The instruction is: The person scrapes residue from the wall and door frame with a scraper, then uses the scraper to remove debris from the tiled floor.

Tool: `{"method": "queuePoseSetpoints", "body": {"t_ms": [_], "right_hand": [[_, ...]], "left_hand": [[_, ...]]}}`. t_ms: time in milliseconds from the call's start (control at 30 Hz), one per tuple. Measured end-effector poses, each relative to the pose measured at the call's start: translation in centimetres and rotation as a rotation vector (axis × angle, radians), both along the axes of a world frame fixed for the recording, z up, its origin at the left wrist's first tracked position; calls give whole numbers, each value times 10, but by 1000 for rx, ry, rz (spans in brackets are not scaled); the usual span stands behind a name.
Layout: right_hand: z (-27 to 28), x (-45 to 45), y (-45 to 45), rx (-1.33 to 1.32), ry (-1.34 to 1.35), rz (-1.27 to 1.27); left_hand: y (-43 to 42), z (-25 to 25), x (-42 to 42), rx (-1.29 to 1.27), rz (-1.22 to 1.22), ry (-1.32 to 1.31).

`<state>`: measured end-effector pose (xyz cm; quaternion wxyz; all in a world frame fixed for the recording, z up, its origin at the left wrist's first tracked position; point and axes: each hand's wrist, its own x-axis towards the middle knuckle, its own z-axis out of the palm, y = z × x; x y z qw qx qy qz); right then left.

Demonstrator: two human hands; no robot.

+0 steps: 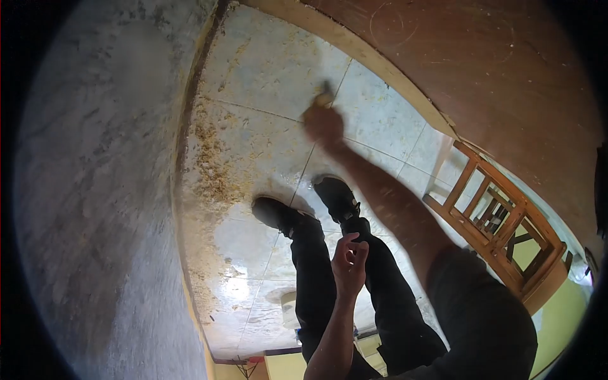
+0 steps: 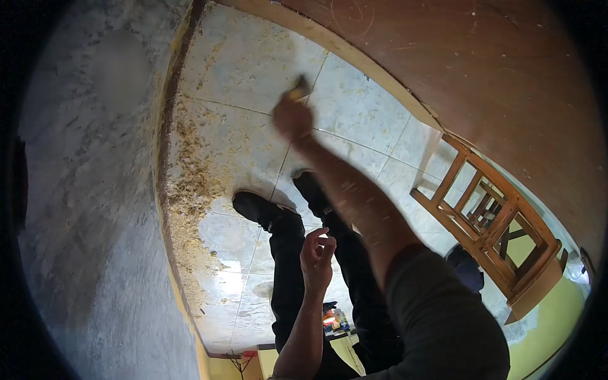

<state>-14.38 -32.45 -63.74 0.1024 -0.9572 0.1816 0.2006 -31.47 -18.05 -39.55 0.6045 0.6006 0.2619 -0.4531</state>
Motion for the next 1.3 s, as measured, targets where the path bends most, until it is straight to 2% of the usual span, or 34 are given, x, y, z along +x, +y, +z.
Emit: {"method": "queuePoseSetpoints", "body": {"t_ms": [67, 100, 133, 200, 233, 267, 300, 333, 367, 400, 433, 533, 567, 633, 667, 733, 800, 900, 933, 1000, 1100, 1167, 1233, 1267, 1300], "right_hand": [[34, 3, 95, 235, 19, 62], [65, 8, 121, 386, 4, 71], [74, 7, 133, 510, -21, 154], [104, 26, 120, 497, 75, 101], [91, 31, 93, 381, 29, 135], [104, 42, 58, 234, -33, 73], [74, 41, 15, 170, -71, -35], [86, 54, -26, 63, -93, -64], [81, 61, -65, -99, 51, -27], [78, 64, -90, -188, -72, -31], [62, 61, -110, -96, -142, 42], [21, 61, -73, -53, 40, 131], [5, 50, -35, 3, -81, 39], [14, 37, 54, 69, -2, 127], [41, 38, 83, 264, 82, 232], [62, 31, 119, 496, -112, 339], [76, 41, 106, 416, -127, 323], [70, 75, 18, 146, -217, 154], [80, 91, -13, 117, -82, 60], [77, 104, -53, -24, -249, 217], [54, 99, -41, 7, -104, 302], [45, 84, -2, 13, -43, 287], [49, 58, 39, 199, 44, 323], [49, 36, 58, 327, -106, 356], [68, 23, 76, 380, -112, 343]], "left_hand": [[4, -5, 4, 82, 26, -68], [10, -15, -4, 71, 20, -165], [13, -15, 2, 66, 10, -178], [20, -12, 8, 147, -5, -114], [23, -16, 3, 178, 5, -151], [24, -16, 3, 179, 6, -150], [23, -16, 2, 157, 20, -153], [22, -16, 2, 134, 34, -157], [21, -13, 4, 123, -1, -98], [17, -11, 7, 123, 4, -93], [13, -8, 11, 102, -8, -84], [7, -3, 13, 78, -13, -58], [6, -3, 13, 86, -24, -58], [4, -6, 12, 95, -38, -71], [4, -10, 11, 111, -65, -74], [9, -12, 12, 138, -105, -75], [11, -11, 16, 198, -107, -144], [8, -9, 17, 185, -86, -148], [7, -6, 16, 147, -60, -139], [4, 0, 18, 136, -49, -111], [2, 3, 20, 131, -42, -89], [3, -4, 9, 159, -28, -150], [6, -7, 5, 168, -2, -176], [7, -7, 1, 169, 14, -192], [7, -10, -9, 167, 30, -200]]}}
